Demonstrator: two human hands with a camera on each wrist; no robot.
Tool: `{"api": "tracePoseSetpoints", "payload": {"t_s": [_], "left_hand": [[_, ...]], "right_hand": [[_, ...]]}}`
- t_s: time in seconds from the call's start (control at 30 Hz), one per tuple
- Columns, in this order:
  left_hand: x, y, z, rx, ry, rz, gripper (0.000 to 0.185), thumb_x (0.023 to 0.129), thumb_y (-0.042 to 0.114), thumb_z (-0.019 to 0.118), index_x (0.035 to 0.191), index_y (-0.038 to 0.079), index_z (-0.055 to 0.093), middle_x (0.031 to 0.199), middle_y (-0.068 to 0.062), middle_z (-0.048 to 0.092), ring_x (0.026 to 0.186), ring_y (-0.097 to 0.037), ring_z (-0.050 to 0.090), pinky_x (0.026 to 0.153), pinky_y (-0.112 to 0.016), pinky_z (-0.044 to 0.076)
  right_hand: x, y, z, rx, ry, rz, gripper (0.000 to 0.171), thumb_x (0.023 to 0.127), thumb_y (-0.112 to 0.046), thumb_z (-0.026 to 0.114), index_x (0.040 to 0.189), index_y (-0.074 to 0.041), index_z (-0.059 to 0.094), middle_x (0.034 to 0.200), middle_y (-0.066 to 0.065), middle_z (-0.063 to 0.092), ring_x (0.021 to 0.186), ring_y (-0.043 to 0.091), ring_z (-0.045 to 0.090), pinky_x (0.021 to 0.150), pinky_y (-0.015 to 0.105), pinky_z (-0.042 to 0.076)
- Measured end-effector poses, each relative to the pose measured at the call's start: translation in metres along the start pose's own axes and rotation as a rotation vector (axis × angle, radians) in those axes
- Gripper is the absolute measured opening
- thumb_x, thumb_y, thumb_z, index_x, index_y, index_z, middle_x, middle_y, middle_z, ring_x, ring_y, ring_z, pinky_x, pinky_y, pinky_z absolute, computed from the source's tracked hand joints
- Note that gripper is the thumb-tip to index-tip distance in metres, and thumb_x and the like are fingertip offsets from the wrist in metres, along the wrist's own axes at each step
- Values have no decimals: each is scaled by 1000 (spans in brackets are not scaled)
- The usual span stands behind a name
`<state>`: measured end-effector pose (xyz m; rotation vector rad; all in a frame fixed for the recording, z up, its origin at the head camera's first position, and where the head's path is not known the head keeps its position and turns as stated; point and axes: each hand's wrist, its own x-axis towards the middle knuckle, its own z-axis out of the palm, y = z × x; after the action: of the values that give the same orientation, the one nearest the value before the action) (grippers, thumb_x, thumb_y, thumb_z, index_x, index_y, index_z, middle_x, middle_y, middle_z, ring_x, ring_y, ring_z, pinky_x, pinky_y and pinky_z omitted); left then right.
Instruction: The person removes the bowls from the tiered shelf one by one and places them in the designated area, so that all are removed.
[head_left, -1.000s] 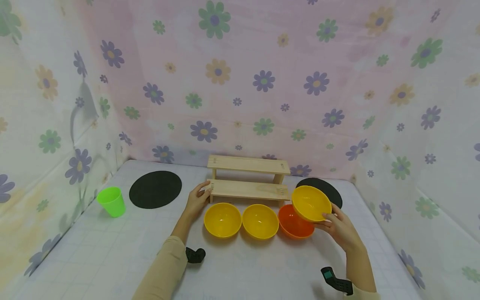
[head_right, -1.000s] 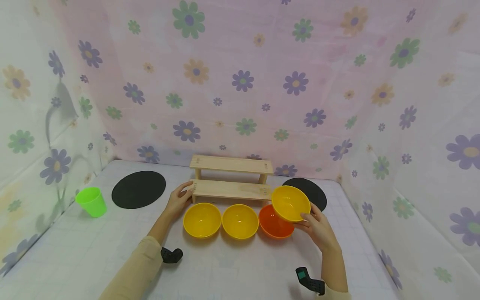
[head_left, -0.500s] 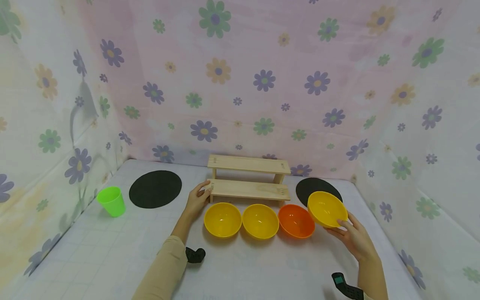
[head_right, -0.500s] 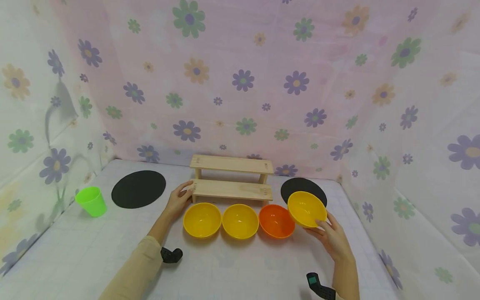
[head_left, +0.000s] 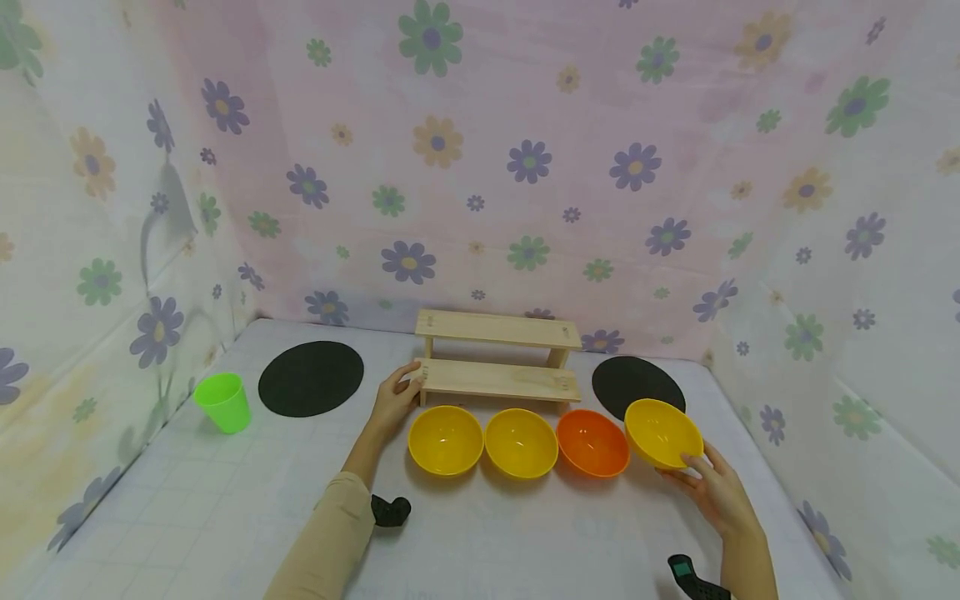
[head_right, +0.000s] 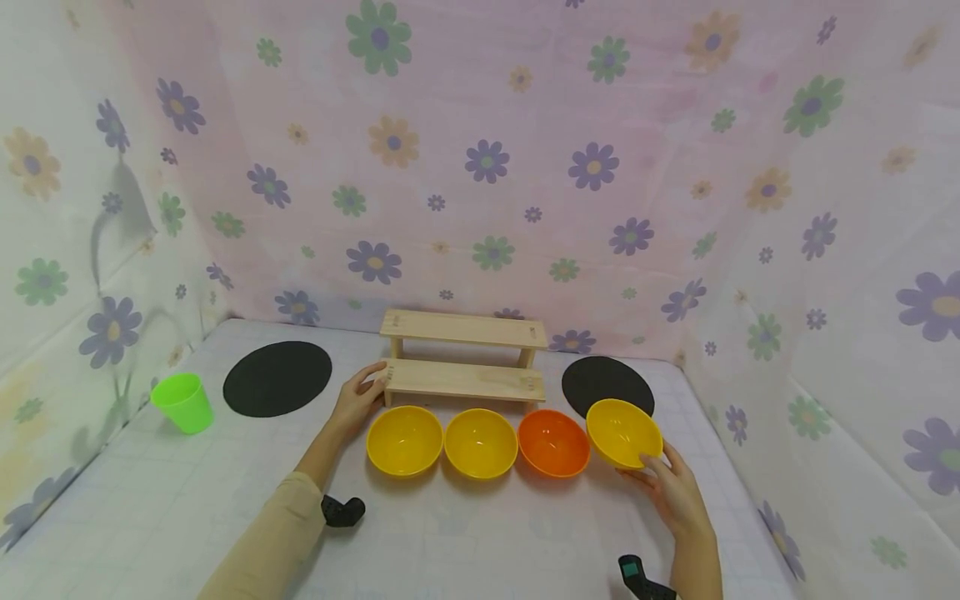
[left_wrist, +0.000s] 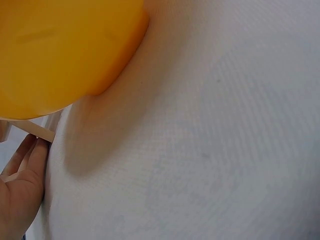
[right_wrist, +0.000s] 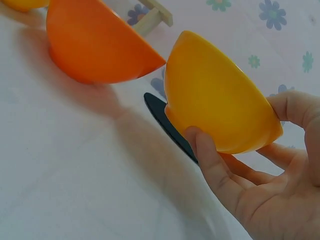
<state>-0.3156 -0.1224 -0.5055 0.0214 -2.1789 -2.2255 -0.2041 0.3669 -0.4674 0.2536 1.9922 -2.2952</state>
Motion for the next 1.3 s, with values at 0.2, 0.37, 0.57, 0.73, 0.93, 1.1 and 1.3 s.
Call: {"api": "tracePoseSetpoints", "payload": {"t_s": [0.2,0.37,0.57,0.73,0.93,1.1,1.3], "left_hand": [[-1,0,-1,3,4,-1,42,96,16,55,137,12,48,132,-25,50,117,-32,52,91,-38,50],[0,0,-1,6,3,1,42,96,16,55,137,12,48,132,-25,50,117,-32,52,91,-38,50],[0,-1,-1,25,5,6,42,96,16,55,137,11,48,130,-25,52,115,-31,53,89,-36,51],[-1,0,0,36,4,19,42,96,17,55,137,10,47,129,-26,52,114,-32,53,89,-37,51],[0,-1,1,32,0,27,42,97,16,54,137,9,47,127,-26,54,111,-29,55,84,-32,52],[0,-1,1,27,3,17,41,97,16,54,137,11,48,128,-25,53,111,-28,54,84,-30,51],[1,1,0,30,-1,7,42,96,17,54,137,11,48,130,-25,52,114,-31,53,86,-33,51]], "right_hand": [[3,5,-2,-50,45,50,70,99,-19,48,150,-6,2,129,-4,27,86,8,63,83,25,53],[3,11,-5,-40,65,83,71,99,-16,45,151,-7,-2,142,7,18,87,8,63,86,28,52],[3,16,-8,-39,53,109,71,100,-15,42,151,-9,-7,149,14,8,89,7,61,89,32,51],[4,17,-8,-57,56,128,71,100,-16,41,150,-10,-9,152,16,1,89,6,61,90,33,50],[4,16,-8,-58,67,154,73,100,-16,41,150,-12,-11,154,17,-4,88,6,61,90,34,50],[4,17,-8,-56,76,179,74,99,-16,42,150,-14,-12,156,16,-6,88,4,60,91,34,49],[4,17,-9,-104,50,168,72,100,-18,40,150,-12,-11,155,19,-3,89,5,60,89,34,51]]}}
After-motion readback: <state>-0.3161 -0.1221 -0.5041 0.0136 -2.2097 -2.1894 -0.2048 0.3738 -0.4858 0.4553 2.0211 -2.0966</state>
